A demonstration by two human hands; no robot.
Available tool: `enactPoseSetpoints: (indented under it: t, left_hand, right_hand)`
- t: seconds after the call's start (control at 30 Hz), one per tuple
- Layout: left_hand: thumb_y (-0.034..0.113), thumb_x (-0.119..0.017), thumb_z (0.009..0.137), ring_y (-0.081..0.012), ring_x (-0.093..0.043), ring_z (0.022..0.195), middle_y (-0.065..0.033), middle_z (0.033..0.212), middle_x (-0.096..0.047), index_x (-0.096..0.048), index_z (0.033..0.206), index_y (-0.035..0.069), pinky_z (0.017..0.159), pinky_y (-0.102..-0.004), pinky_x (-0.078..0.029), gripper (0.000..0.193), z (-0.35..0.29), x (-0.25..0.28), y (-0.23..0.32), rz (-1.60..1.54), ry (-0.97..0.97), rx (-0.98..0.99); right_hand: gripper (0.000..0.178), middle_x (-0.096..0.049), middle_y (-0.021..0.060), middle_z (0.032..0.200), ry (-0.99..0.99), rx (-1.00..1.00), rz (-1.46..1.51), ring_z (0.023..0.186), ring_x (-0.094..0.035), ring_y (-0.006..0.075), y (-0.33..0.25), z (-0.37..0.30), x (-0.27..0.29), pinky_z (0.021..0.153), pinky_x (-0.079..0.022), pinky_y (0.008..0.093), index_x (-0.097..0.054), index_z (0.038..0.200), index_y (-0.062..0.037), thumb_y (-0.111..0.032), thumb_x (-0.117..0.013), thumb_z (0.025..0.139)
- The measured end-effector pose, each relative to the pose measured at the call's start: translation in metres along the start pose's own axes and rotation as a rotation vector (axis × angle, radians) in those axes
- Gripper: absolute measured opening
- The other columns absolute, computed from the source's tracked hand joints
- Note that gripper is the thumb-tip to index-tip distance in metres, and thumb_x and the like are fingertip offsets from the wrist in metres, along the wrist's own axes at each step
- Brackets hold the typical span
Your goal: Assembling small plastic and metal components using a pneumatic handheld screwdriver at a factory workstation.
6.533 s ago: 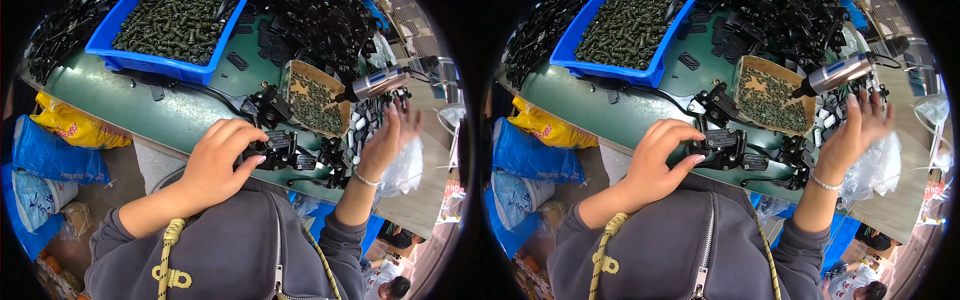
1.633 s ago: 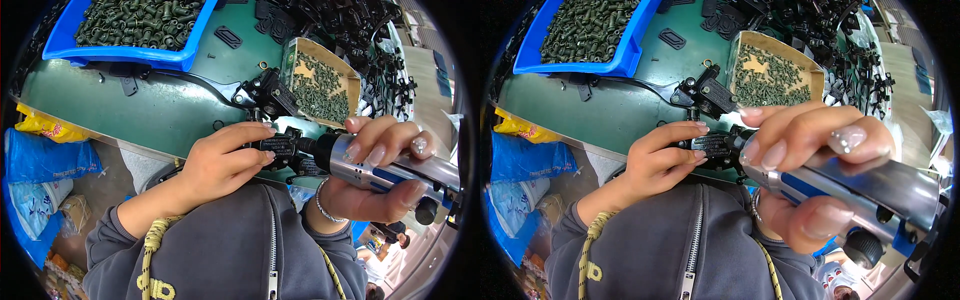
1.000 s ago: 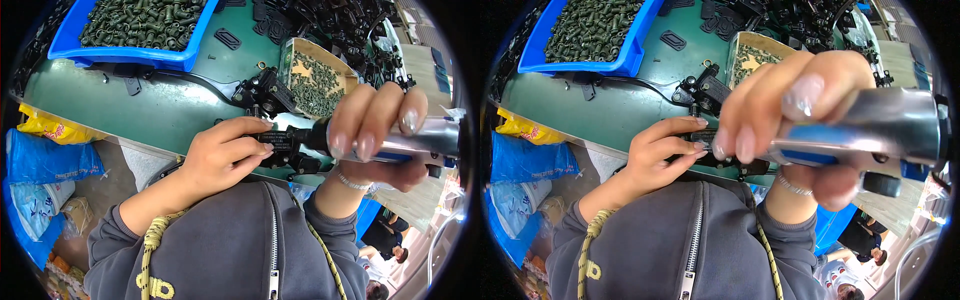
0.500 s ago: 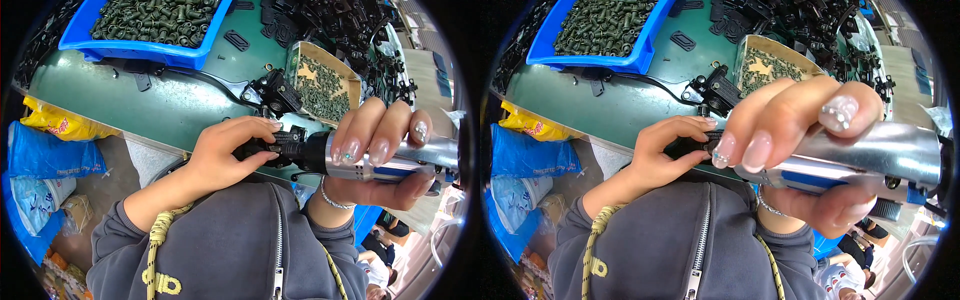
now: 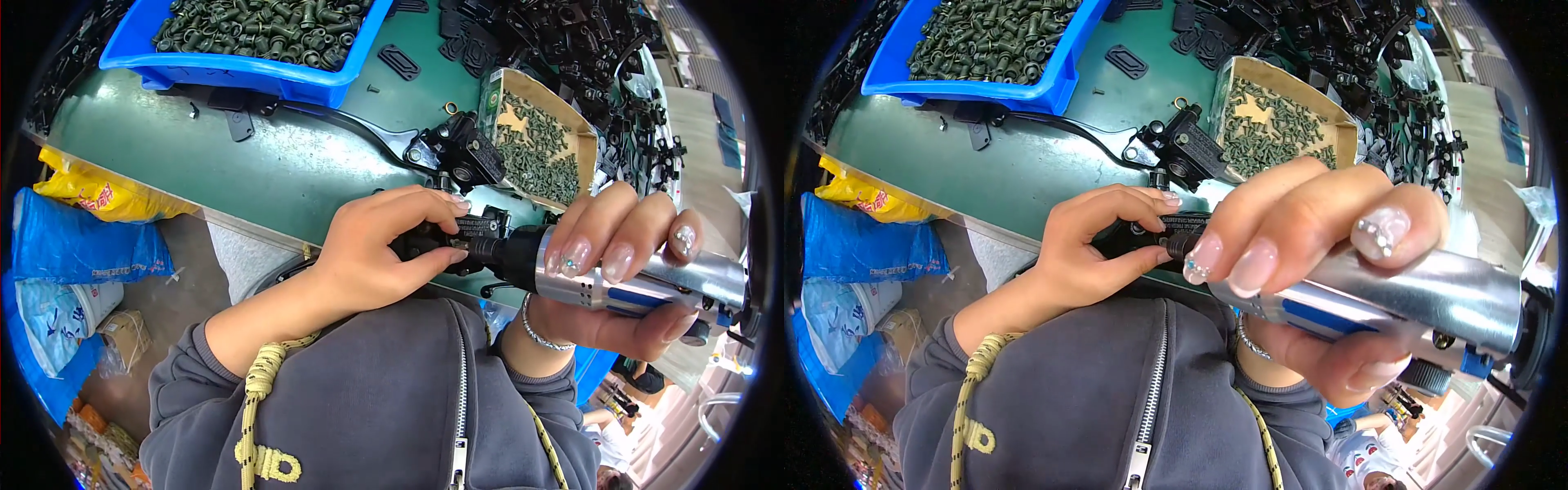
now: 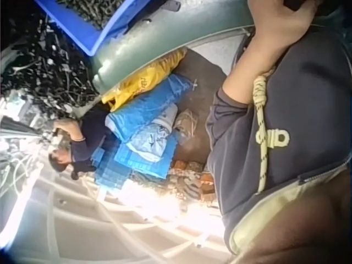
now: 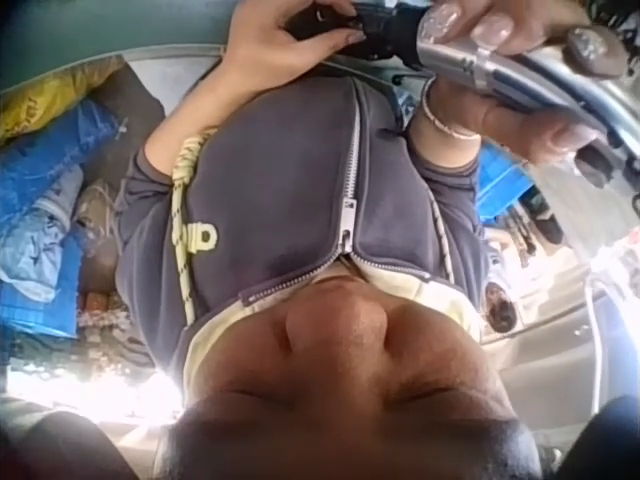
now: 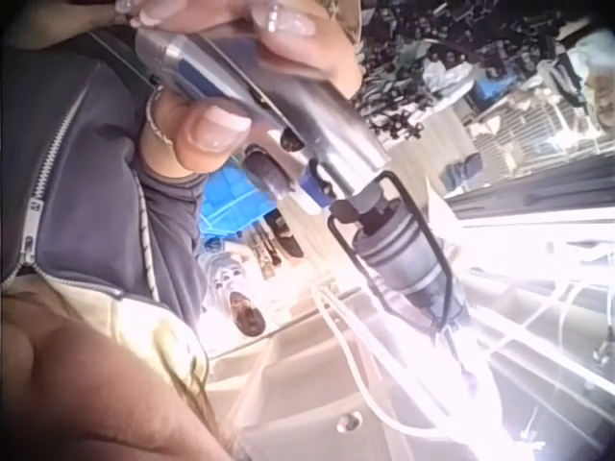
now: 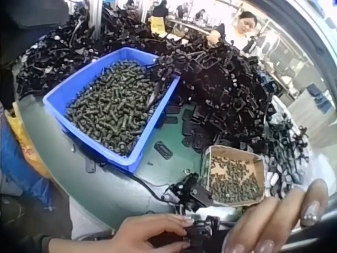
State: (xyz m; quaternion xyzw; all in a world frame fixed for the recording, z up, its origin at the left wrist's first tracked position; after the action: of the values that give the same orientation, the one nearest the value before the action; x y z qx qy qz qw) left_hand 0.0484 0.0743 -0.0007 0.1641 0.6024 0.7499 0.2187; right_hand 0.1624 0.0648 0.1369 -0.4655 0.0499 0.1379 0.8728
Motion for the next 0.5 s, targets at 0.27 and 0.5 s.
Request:
enactPoseSetpoints:
  t: [0.27, 0.5]
  left_hand:
    - [-0.001, -0.079, 0.070, -0.0299, -0.068, 0.108, -0.0160, 0.107, -0.072, -0.064, 0.092, 0.001, 0.097, -0.0392, -0.052, 0.026, 0.000, 0.000, 0.000, 0.014, 0.008, 0.001]
    - [0.001, -0.078, 0.073, -0.0294, -0.068, 0.109, -0.0140, 0.107, -0.071, -0.064, 0.099, 0.002, 0.094, -0.0375, -0.053, 0.030, -0.002, -0.002, -0.001, 0.053, -0.007, -0.001]
  right_hand:
    - [0.044, -0.055, 0.0081, 0.086, 0.082, 0.047, -0.092, 0.067, -0.055, 0.0197, -0.007, -0.007, -0.001, 0.051, -0.047, 0.0264, -0.048, 0.113, -0.0056, -0.045, -0.057, 0.095]
    - [0.046, -0.053, 0.0102, 0.086, 0.254, 0.123, -0.407, 0.065, -0.054, 0.0189, -0.011, -0.012, -0.014, 0.050, -0.046, 0.0254, -0.044, 0.116, -0.0051, -0.045, -0.054, 0.095]
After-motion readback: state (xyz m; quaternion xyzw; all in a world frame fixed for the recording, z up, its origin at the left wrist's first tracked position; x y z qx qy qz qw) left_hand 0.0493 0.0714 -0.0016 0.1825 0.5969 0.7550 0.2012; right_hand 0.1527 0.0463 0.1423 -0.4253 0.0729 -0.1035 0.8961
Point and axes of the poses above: each hand's wrist, its own z-axis towards the middle knuckle, its own x-axis out of the back of the hand, y = z × x, the point moved 10 cm from there along z, towards the middle knuckle
